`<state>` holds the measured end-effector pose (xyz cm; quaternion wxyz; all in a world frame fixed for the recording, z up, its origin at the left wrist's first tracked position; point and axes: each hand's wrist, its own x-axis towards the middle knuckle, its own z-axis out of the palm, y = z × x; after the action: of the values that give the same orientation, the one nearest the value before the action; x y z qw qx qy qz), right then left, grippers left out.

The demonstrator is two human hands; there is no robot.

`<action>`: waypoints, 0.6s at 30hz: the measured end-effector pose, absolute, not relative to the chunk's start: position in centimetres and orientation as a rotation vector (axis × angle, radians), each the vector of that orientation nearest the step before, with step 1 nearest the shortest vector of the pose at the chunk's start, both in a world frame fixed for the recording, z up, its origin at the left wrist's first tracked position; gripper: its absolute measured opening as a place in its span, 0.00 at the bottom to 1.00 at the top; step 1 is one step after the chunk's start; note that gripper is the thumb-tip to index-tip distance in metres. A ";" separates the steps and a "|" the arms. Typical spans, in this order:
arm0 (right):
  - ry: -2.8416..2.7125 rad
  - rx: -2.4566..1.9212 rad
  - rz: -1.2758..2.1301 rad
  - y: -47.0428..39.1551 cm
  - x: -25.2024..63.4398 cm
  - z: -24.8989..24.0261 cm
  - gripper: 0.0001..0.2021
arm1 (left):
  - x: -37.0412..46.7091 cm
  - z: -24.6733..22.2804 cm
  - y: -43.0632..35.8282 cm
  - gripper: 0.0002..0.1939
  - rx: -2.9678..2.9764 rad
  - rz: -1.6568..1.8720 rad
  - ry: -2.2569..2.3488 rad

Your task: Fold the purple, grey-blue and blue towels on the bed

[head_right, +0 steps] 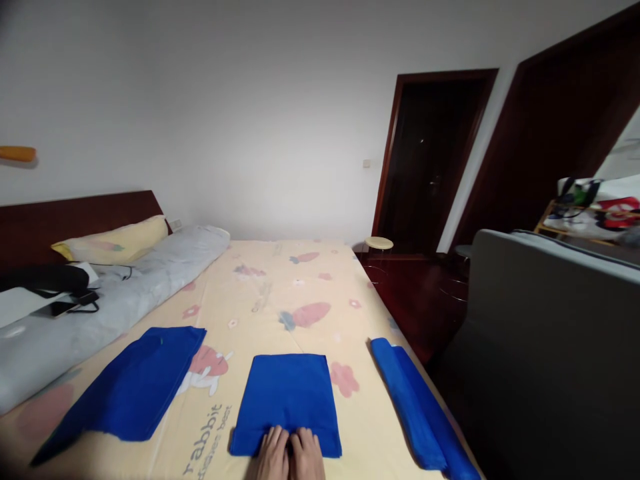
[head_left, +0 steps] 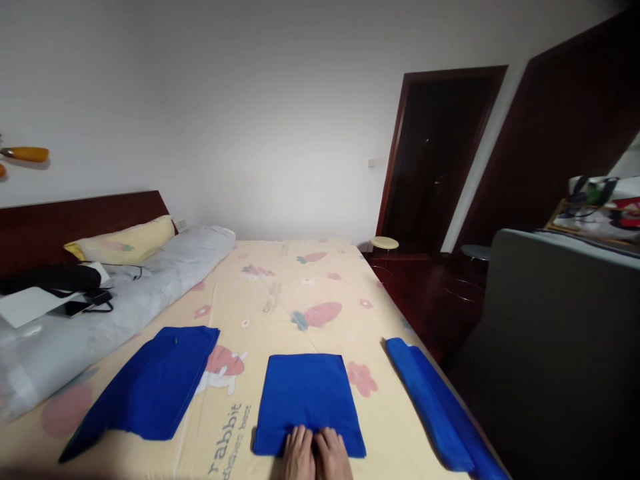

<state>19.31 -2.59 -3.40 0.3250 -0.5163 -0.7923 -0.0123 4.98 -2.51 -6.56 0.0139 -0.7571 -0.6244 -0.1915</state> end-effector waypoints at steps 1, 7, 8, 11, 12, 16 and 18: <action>-2.042 -1.383 -0.041 -2.5 18.7 -3.3 0.11 | 5.2 -6.9 -2.3 0.22 -2.345 -0.576 -1.987; -1.987 -1.446 -0.015 -2.2 23.5 -3.1 0.06 | -1.0 -4.6 -2.7 0.19 -2.153 -0.515 -2.138; -1.971 -1.461 -0.003 -2.3 24.9 -3.0 0.05 | -2.4 -3.7 -3.0 0.18 -2.141 -0.505 -2.133; -1.981 -1.458 0.039 -2.7 28.1 -2.7 0.06 | -5.3 -0.9 -3.9 0.16 -2.112 -0.481 -2.134; -1.999 -1.443 0.050 -2.8 28.7 -2.6 0.06 | -5.6 -0.2 -4.0 0.16 -2.095 -0.484 -2.142; -2.061 -1.406 0.077 -2.9 27.9 -1.4 0.08 | -4.0 0.8 -4.0 0.14 -2.106 -0.568 -2.111; -2.129 -1.365 0.107 -2.8 26.2 -0.6 0.09 | -1.8 0.0 -3.7 0.13 -2.191 -0.613 -2.043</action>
<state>26.17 -2.78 -0.64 0.3006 -0.5145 -0.8021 0.0402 -1.77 -3.72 -0.05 0.0420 -0.7159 -0.6675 -0.2004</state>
